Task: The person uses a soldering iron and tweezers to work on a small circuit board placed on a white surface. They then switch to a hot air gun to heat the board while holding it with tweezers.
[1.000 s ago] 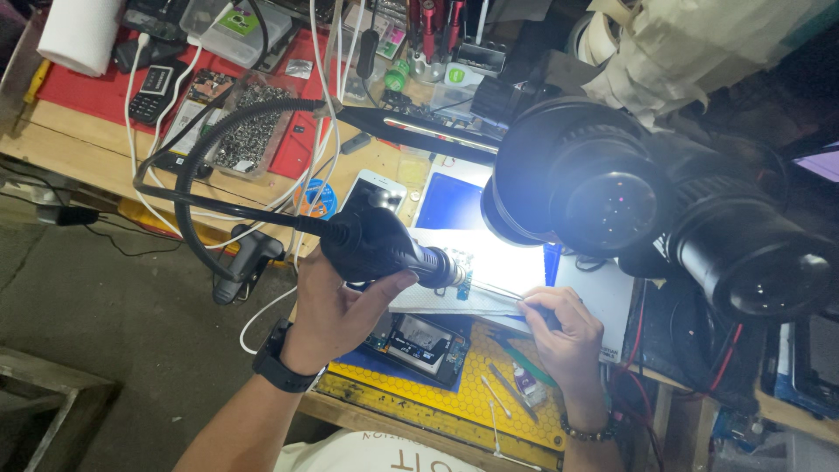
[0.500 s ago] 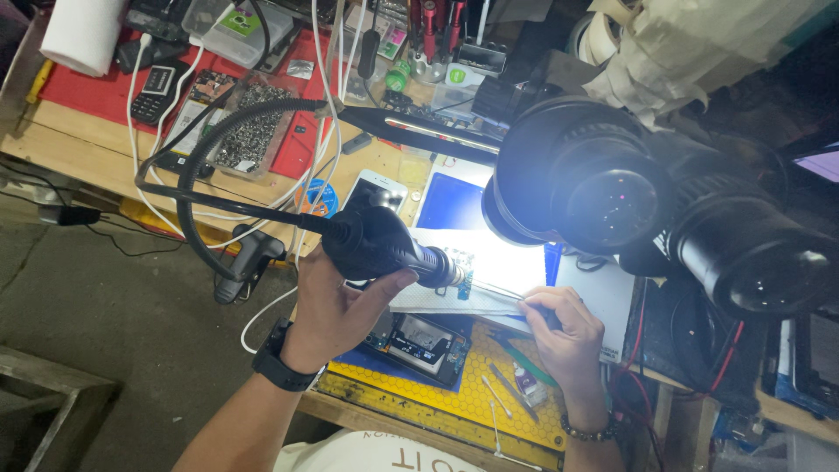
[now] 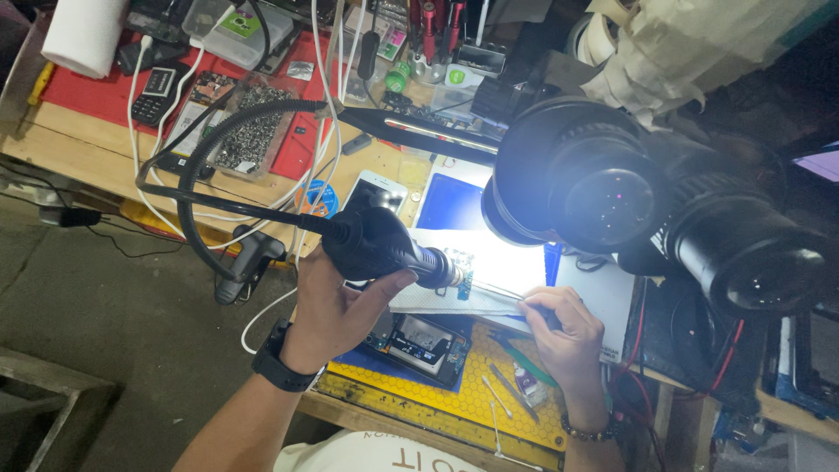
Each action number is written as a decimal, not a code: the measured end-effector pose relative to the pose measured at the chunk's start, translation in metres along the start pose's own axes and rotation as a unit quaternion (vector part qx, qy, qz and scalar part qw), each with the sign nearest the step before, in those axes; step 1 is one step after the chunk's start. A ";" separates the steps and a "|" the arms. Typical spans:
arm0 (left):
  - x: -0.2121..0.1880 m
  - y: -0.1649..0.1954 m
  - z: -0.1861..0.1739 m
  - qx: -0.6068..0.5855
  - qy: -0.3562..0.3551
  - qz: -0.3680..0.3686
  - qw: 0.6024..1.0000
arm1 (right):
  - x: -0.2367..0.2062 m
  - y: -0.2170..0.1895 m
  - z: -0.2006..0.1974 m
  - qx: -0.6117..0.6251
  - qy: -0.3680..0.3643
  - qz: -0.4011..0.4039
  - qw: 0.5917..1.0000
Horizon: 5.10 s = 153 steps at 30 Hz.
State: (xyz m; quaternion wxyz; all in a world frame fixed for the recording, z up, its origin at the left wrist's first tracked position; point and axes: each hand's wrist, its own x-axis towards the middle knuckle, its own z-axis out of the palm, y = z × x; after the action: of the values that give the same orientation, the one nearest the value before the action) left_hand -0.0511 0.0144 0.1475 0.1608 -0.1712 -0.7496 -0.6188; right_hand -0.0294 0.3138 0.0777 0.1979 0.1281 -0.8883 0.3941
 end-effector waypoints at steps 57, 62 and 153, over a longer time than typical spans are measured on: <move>-0.003 -0.002 0.003 0.020 0.005 0.016 1.000 | -0.002 0.001 -0.001 0.006 0.004 0.006 1.000; -0.003 -0.001 0.003 0.023 0.007 0.014 1.000 | -0.003 0.003 0.000 0.006 0.003 0.001 1.000; -0.007 0.001 0.002 0.037 0.005 0.018 0.999 | -0.005 0.003 -0.001 -0.089 0.053 -0.020 0.994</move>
State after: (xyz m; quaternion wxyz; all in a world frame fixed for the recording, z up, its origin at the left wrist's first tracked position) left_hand -0.0447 0.0165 0.1444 0.1817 -0.1754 -0.7680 -0.5885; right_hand -0.0259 0.3162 0.0743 0.2626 0.1063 -0.9057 0.3153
